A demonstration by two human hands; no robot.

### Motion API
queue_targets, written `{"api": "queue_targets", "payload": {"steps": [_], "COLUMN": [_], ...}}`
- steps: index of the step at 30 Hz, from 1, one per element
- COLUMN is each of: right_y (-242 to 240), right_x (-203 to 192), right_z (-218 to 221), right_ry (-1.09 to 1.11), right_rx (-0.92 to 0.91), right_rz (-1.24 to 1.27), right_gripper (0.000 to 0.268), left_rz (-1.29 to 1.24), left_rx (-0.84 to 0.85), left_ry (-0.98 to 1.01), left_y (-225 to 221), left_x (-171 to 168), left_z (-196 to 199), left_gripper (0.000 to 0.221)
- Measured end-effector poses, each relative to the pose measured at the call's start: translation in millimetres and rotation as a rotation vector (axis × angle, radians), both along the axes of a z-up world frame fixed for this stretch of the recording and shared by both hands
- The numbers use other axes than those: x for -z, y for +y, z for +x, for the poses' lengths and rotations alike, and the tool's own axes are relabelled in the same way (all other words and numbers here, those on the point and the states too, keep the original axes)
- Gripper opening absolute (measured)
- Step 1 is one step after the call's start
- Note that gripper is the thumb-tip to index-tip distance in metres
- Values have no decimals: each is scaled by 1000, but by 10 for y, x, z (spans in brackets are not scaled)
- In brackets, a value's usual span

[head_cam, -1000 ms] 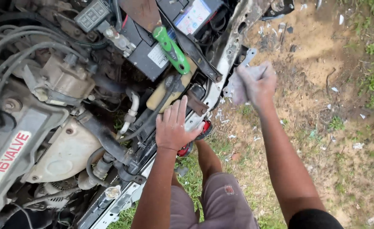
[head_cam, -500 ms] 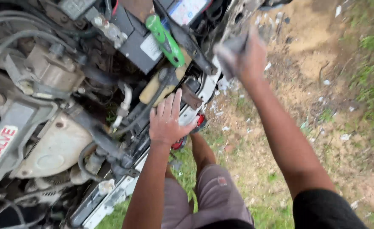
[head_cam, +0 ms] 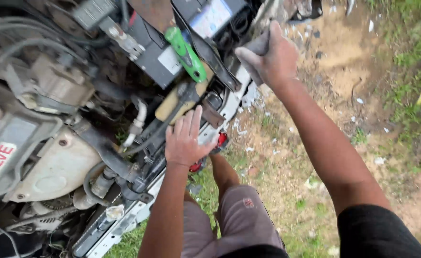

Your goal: Sanding the roof and front frame of a car using sandpaper to prepare the surface.

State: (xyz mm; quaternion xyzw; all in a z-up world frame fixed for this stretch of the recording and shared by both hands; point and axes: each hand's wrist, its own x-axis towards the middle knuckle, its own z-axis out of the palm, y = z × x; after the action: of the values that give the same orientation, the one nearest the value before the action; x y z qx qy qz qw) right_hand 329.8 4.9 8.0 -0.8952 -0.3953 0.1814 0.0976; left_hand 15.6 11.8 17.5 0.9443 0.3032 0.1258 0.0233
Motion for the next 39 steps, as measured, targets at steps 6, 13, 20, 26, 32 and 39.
{"api": "queue_targets", "payload": {"steps": [6, 13, 20, 26, 32, 39], "right_y": [-89, -305, -414, -463, -457, -710], "right_x": [-127, 65, 404, 359, 192, 189], "right_z": [-87, -188, -141, -214, -287, -496], "right_ry": [64, 29, 42, 200, 153, 295], "right_rx": [49, 5, 155, 296, 381, 456], "right_rz": [37, 155, 162, 162, 415, 315], "right_gripper": [76, 80, 77, 77, 65, 70], "left_rz": [-13, -44, -47, -2, -43, -33], "left_rx": [-56, -34, -55, -63, -71, -61], "left_ry": [-169, -144, -119, -120, -100, -134], "left_y": [-89, -144, -71, -57, -66, -139], "left_x": [181, 157, 107, 171, 167, 118], "left_z": [50, 2, 21, 52, 58, 76], "left_gripper": [79, 77, 78, 79, 80, 79]}}
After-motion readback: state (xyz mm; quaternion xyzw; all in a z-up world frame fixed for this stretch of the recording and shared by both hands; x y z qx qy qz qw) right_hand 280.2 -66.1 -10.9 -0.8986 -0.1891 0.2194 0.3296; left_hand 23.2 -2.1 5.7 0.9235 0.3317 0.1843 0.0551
